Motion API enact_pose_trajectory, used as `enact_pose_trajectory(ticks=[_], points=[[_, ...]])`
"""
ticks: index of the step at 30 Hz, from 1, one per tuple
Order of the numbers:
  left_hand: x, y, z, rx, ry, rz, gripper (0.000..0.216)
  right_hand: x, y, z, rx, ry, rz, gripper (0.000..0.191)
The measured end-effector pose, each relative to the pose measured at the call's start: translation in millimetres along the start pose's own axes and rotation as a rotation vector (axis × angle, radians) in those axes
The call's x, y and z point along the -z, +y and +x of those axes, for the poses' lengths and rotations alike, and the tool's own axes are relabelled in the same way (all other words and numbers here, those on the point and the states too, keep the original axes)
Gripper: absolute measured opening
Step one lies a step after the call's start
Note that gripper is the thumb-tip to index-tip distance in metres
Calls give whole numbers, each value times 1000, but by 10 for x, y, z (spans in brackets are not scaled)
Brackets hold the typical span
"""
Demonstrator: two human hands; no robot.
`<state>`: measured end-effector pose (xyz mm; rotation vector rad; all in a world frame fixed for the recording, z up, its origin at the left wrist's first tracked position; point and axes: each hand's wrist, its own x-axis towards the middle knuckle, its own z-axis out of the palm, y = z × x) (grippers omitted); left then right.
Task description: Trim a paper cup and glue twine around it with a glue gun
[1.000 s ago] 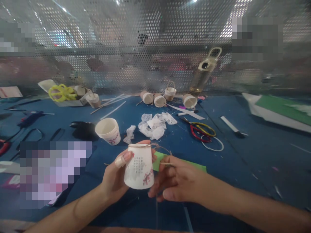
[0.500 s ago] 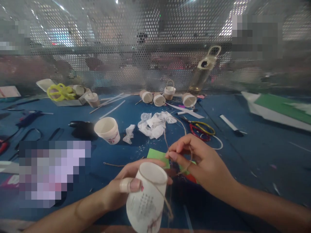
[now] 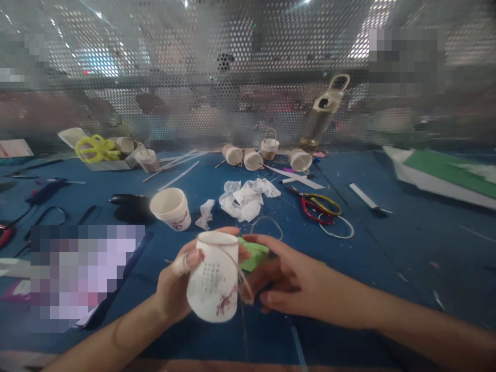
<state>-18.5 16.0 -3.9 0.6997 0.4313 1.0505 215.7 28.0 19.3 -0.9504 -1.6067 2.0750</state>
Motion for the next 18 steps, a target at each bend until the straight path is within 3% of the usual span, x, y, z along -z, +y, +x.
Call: enact_pose_trajectory(ticks=[3, 5, 9, 12, 18], points=[[1, 4, 40, -15, 124, -1, 43, -69, 47, 9, 19, -37, 181, 111], [10, 2, 68, -10, 180, 3, 45, -97, 59, 7, 42, -33, 241, 116], [38, 2, 89, 2, 208, -7, 47, -95, 12, -11, 117, 124, 211, 116], [51, -22, 60, 22, 115, -27, 46, -49, -35, -9, 229, 244, 144, 111], [52, -136, -3, 216, -239, -14, 62, 55, -41, -8, 346, 495, -172, 80]])
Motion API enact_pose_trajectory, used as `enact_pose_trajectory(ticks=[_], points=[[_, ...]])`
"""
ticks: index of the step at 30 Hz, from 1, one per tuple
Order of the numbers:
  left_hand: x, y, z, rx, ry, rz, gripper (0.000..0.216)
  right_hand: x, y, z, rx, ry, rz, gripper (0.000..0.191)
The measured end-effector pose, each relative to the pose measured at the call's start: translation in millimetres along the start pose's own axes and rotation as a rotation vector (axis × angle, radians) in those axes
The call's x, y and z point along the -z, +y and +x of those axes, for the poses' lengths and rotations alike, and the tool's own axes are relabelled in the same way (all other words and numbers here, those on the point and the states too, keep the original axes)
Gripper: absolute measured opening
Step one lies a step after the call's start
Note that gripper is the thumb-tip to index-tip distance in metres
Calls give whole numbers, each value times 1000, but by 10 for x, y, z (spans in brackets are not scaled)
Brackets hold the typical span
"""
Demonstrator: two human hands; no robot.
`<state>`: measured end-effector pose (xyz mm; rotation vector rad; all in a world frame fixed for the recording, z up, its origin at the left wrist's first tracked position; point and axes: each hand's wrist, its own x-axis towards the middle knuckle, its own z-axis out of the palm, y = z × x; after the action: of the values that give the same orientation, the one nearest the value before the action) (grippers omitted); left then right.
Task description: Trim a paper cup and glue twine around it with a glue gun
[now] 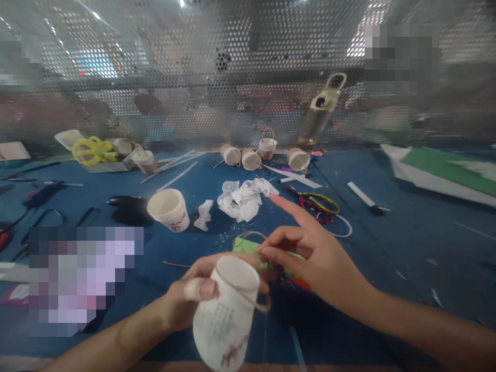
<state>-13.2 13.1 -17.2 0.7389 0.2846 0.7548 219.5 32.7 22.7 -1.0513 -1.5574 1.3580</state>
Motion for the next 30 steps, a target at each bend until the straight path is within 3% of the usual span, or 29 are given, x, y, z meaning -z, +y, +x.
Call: enact_pose_trajectory(ticks=[4, 10, 16, 19, 22, 27, 30], points=[[6, -11, -18, 90, -44, 65, 68, 26, 17, 13, 38, -4, -171, 67], [9, 102, -44, -84, 68, 65, 60, -11, 37, -10, -31, -208, -194, 60], [-15, 184, 26, -246, 289, 12, 51, -133, 113, -131, -107, -409, 180, 106], [-24, 193, 50, -268, 391, 2, 47, -161, 143, -148, -159, -450, 327, 108], [-24, 193, 50, -284, 448, 6, 46, -154, 118, -133, -148, -412, 278, 88], [-18, 206, 65, -263, 456, 57, 46, -108, -6, -85, -153, -392, 73, 8], [-5, 227, 72, -163, 441, 123, 47, -65, -40, -54, 21, -291, -186, 8]])
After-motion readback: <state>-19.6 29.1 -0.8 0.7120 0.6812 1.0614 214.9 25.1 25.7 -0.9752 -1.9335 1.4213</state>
